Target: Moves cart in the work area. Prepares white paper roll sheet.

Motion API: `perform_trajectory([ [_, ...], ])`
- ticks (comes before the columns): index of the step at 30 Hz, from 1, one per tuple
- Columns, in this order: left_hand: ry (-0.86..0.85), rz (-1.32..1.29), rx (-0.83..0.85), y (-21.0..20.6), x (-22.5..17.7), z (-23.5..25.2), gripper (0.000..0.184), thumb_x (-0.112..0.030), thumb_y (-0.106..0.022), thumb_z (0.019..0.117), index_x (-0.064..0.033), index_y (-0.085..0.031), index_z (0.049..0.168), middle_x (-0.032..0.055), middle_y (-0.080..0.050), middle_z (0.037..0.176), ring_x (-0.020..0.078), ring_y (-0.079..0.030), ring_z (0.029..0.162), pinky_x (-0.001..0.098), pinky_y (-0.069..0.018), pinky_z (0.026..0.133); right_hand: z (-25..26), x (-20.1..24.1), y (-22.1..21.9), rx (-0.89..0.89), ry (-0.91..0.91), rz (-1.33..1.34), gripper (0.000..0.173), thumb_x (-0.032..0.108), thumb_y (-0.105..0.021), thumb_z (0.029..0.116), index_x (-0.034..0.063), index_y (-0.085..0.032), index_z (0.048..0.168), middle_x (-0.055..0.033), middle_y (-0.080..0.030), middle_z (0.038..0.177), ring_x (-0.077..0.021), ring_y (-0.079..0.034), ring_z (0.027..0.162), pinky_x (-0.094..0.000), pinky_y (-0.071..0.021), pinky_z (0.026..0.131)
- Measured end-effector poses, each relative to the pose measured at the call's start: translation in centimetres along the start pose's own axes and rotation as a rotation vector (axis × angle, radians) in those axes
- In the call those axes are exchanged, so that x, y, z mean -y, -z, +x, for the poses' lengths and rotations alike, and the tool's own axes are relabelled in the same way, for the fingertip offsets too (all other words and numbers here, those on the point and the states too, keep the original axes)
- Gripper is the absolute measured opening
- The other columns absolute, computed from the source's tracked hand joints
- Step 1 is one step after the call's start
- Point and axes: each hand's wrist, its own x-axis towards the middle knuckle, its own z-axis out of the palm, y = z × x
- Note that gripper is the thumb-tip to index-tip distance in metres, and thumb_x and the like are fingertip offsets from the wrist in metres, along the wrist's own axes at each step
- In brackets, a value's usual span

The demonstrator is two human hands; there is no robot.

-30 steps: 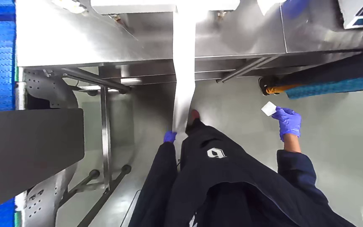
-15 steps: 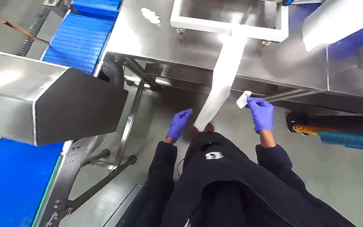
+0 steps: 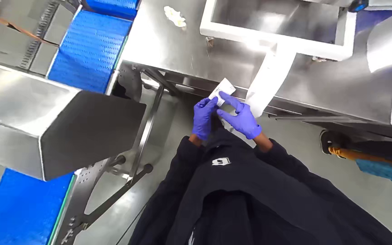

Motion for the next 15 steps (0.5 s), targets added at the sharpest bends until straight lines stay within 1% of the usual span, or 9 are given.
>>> perform_trajectory([
  [2, -0.002, 0.095, -0.008, -0.2, -1.2, 3.4, 0.006, -0.001, -0.066, 0.0933, 0.0008, -0.07, 0.089, 0.0021, -0.07, 0.074, 0.0083, -0.067, 0.069, 0.0266, -0.059, 0.07, 3.7, -1.0, 0.5, -0.186, 0.0, 0.02, 0.076, 0.036, -0.082, 0.0821, 0.0094, -0.054, 0.148, -0.0122, -0.055, 0.149, -0.0231, -0.055, 0.134, -0.046, -0.0487, 0.109],
  [4, 0.024, 0.194, 0.032, -0.6, -2.8, 6.2, 0.008, 0.0, -0.067, 0.092, -0.0007, -0.069, 0.085, 0.0, -0.068, 0.071, 0.0065, -0.065, 0.066, 0.0252, -0.0575, 0.07, 7.4, -1.4, 1.7, -0.218, -0.1, 0.053, 0.1, 0.034, -0.086, 0.0767, 0.0116, -0.035, 0.159, -0.0116, -0.047, 0.156, -0.0252, -0.05, 0.138, -0.0477, -0.0472, 0.109],
  [5, 0.038, 0.243, 0.066, -0.7, -3.7, 7.4, 0.009, 0.0, -0.067, 0.0917, -0.0018, -0.07, 0.083, -0.0012, -0.068, 0.07, 0.0055, -0.064, 0.065, 0.0245, -0.0569, 0.069, 9.0, -1.5, 2.1, -0.23, -0.159, 0.111, 0.101, 0.029, -0.088, 0.0759, 0.0126, -0.033, 0.159, -0.0091, -0.057, 0.145, -0.0217, -0.058, 0.127, -0.0447, -0.0519, 0.102],
  [6, 0.043, 0.286, 0.102, -0.9, -4.6, 8.9, 0.01, -0.001, -0.068, 0.0916, -0.0026, -0.07, 0.082, -0.002, -0.068, 0.069, 0.0052, -0.063, 0.065, 0.0243, -0.0562, 0.068, 10.9, -1.5, 2.6, -0.251, -0.212, 0.18, 0.094, 0.022, -0.088, 0.0765, 0.0125, -0.038, 0.156, -0.0066, -0.068, 0.124, -0.0166, -0.067, 0.106, -0.0396, -0.0575, 0.089],
  [8, 0.039, 0.361, 0.132, -1.5, -6.4, 12.5, 0.008, -0.003, -0.068, 0.0922, -0.0026, -0.07, 0.084, -0.0019, -0.067, 0.072, 0.0058, -0.063, 0.067, 0.0252, -0.0555, 0.069, 15.0, -1.5, 3.9, -0.261, -0.278, 0.278, 0.071, 0.013, -0.085, 0.0795, 0.0099, -0.054, 0.143, -0.0047, -0.072, 0.091, -0.0107, -0.066, 0.073, -0.0316, -0.0577, 0.068],
  [10, 0.015, 0.381, 0.065, -1.8, -7.8, 15.4, 0.013, -0.006, -0.068, 0.0945, 0.0022, -0.071, 0.104, 0.005, -0.072, 0.09, 0.0104, -0.067, 0.081, 0.0301, -0.0579, 0.079, 17.8, -1.2, 5.0, -0.247, -0.313, 0.291, 0.051, 0.012, -0.082, 0.0842, 0.0083, -0.064, 0.132, -0.0059, -0.072, 0.095, -0.0118, -0.066, 0.078, -0.0336, -0.0574, 0.073],
  [11, -0.017, 0.388, 0.026, -1.9, -8.5, 16.9, 0.028, -0.011, -0.067, 0.0969, 0.0021, -0.068, 0.121, 0.0098, -0.073, 0.11, 0.0144, -0.069, 0.097, 0.0342, -0.0569, 0.089, 19.2, -0.8, 5.5, -0.287, -0.304, 0.292, 0.044, 0.013, -0.081, 0.0857, 0.0079, -0.067, 0.127, -0.0062, -0.072, 0.098, -0.0126, -0.066, 0.081, -0.0347, -0.0573, 0.075],
  [13, -0.153, 0.466, -0.033, -2.1, -10.1, 20.6, 0.049, -0.022, -0.062, 0.1016, -0.0034, -0.052, 0.146, 0.0116, -0.061, 0.142, 0.0168, -0.06, 0.128, 0.0371, -0.0497, 0.108, 22.8, 0.2, 6.3, -0.42, -0.267, 0.316, 0.041, 0.013, -0.079, 0.0873, 0.0082, -0.066, 0.126, -0.0064, -0.07, 0.1, -0.0129, -0.066, 0.083, -0.0335, -0.0576, 0.076],
  [15, -0.319, 0.598, -0.072, -2.9, -11.2, 23.6, 0.058, -0.026, -0.061, 0.1027, -0.0064, -0.043, 0.154, 0.0107, -0.048, 0.156, 0.0187, -0.05, 0.14, 0.0384, -0.0443, 0.115, 26.5, 0.9, 6.8, -0.502, -0.232, 0.345, 0.045, 0.013, -0.077, 0.0896, 0.0082, -0.062, 0.132, -0.0091, -0.068, 0.105, -0.0151, -0.065, 0.086, -0.0341, -0.0567, 0.076],
])
